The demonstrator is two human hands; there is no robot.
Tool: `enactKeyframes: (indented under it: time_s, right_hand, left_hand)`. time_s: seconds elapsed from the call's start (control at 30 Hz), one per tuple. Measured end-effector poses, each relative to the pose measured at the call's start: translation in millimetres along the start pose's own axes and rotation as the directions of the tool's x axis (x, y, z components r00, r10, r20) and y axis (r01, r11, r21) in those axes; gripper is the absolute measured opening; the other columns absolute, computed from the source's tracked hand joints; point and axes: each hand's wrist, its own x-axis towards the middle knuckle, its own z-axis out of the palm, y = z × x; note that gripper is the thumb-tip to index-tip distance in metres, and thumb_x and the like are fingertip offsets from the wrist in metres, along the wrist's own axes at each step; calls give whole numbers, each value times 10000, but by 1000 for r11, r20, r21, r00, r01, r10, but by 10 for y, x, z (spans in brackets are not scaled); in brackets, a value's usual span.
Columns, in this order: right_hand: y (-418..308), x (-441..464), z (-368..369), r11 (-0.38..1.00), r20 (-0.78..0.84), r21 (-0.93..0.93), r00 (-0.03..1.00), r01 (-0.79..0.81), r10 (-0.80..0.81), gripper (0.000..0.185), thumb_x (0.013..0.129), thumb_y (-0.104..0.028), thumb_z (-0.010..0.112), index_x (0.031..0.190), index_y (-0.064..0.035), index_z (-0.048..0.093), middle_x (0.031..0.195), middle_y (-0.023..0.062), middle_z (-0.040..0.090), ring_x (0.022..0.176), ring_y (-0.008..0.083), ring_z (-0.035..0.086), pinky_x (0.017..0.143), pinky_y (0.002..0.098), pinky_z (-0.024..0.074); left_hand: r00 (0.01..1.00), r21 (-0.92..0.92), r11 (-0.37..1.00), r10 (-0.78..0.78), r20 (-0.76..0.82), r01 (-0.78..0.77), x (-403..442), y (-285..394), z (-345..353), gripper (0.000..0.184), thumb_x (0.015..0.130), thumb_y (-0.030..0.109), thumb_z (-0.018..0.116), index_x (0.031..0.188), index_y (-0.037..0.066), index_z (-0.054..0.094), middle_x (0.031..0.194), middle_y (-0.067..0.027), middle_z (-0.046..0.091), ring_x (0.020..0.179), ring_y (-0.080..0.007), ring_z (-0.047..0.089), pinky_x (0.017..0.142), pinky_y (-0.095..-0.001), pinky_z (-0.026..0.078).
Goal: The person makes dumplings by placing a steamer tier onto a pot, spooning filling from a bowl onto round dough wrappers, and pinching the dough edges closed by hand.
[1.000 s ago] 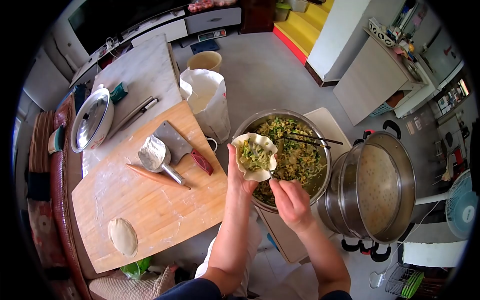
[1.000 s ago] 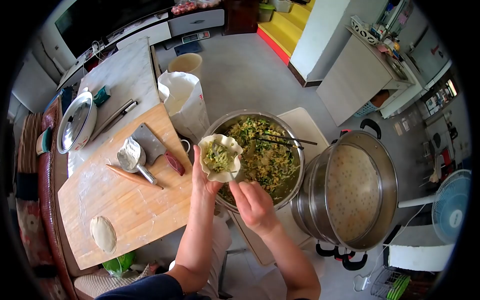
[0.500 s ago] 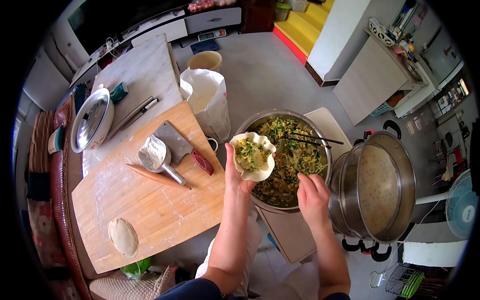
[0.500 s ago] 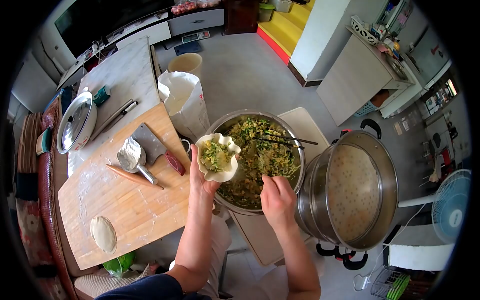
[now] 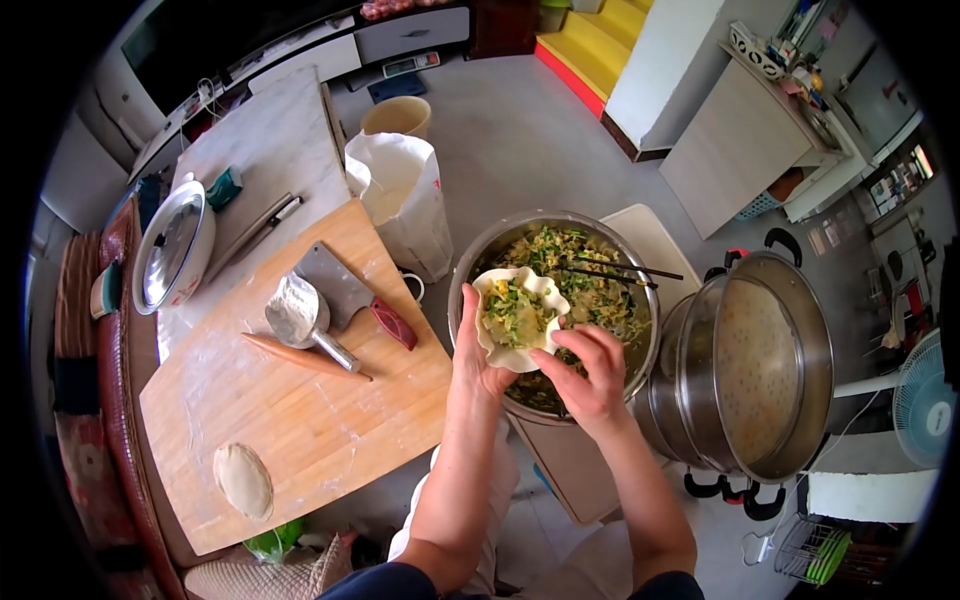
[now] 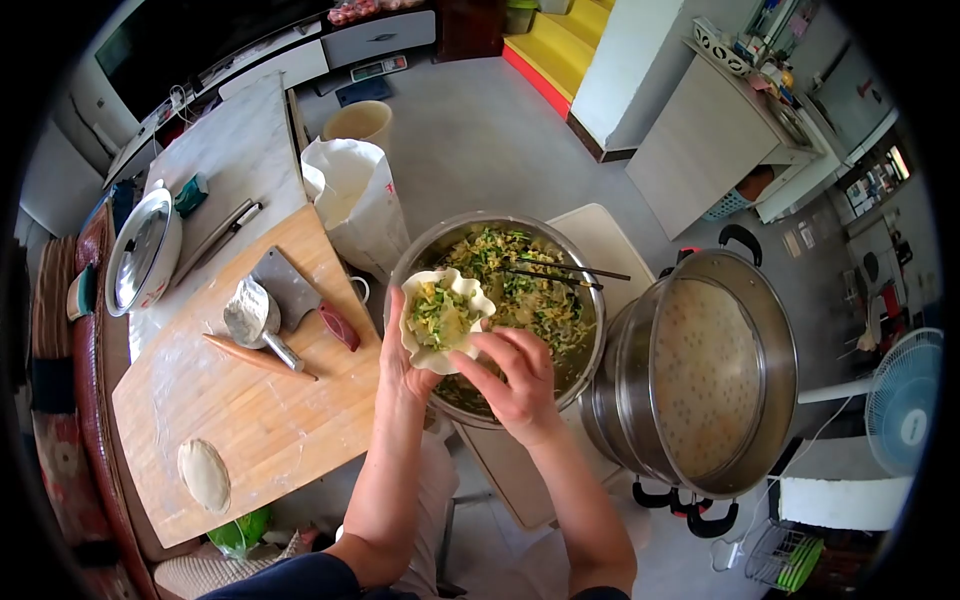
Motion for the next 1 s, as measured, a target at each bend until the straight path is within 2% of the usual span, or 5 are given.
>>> enactKeyframes:
  time_s: [0.13, 0.27, 0.47, 0.6, 1.0]
  right_hand:
    - [75, 33, 108, 997, 13, -2, 997, 82, -82, 309, 702, -90, 727, 1008, -121, 757, 1171, -17, 652, 1108, 213, 531, 893, 368, 483]
    - [83, 74, 101, 995, 69, 42, 993, 93, -96, 262, 703, -88, 732, 965, -82, 744, 1055, -8, 689, 1016, 221, 572, 863, 365, 481]
    - [23, 239, 120, 968, 44, 205, 989, -144, 138, 204, 691, -31, 762, 884, -87, 727, 975, 20, 678, 965, 256, 555, 816, 364, 474]
    - [44, 290, 167, 925, 6, 287, 966, -248, 257, 200, 690, -9, 766, 872, -72, 710, 938, 29, 661, 950, 270, 554, 799, 374, 474]
    - [64, 334, 197, 957, -35, 240, 983, -165, 178, 176, 716, 21, 747, 878, -29, 700, 930, 69, 700, 937, 263, 652, 808, 371, 507]
  left_hand:
    - [1000, 76, 997, -11, 2, 11, 9, 8, -59, 661, 1000, 597, 355, 1364, 61, 490, 1323, -176, 572, 1193, -358, 572, 1004, -500, 488]
    - [999, 98, 995, -9, -43, 13, 5, 27, -42, 657, 995, 590, 385, 1345, 48, 511, 1276, -182, 603, 1165, -351, 591, 982, -484, 507]
    - [992, 116, 989, -85, -91, 95, -52, 41, 55, 678, 969, 619, 422, 1334, 57, 526, 1244, -162, 622, 1137, -320, 606, 951, -461, 522]
    - [991, 122, 986, -100, -93, 111, -40, 34, 41, 728, 951, 677, 379, 1318, 66, 527, 1242, -162, 614, 1114, -322, 610, 902, -506, 529]
    - [987, 30, 987, -160, -7, 160, -11, 91, -113, 760, 939, 707, 360, 1305, 63, 534, 1244, -158, 611, 1116, -311, 607, 898, -514, 525]
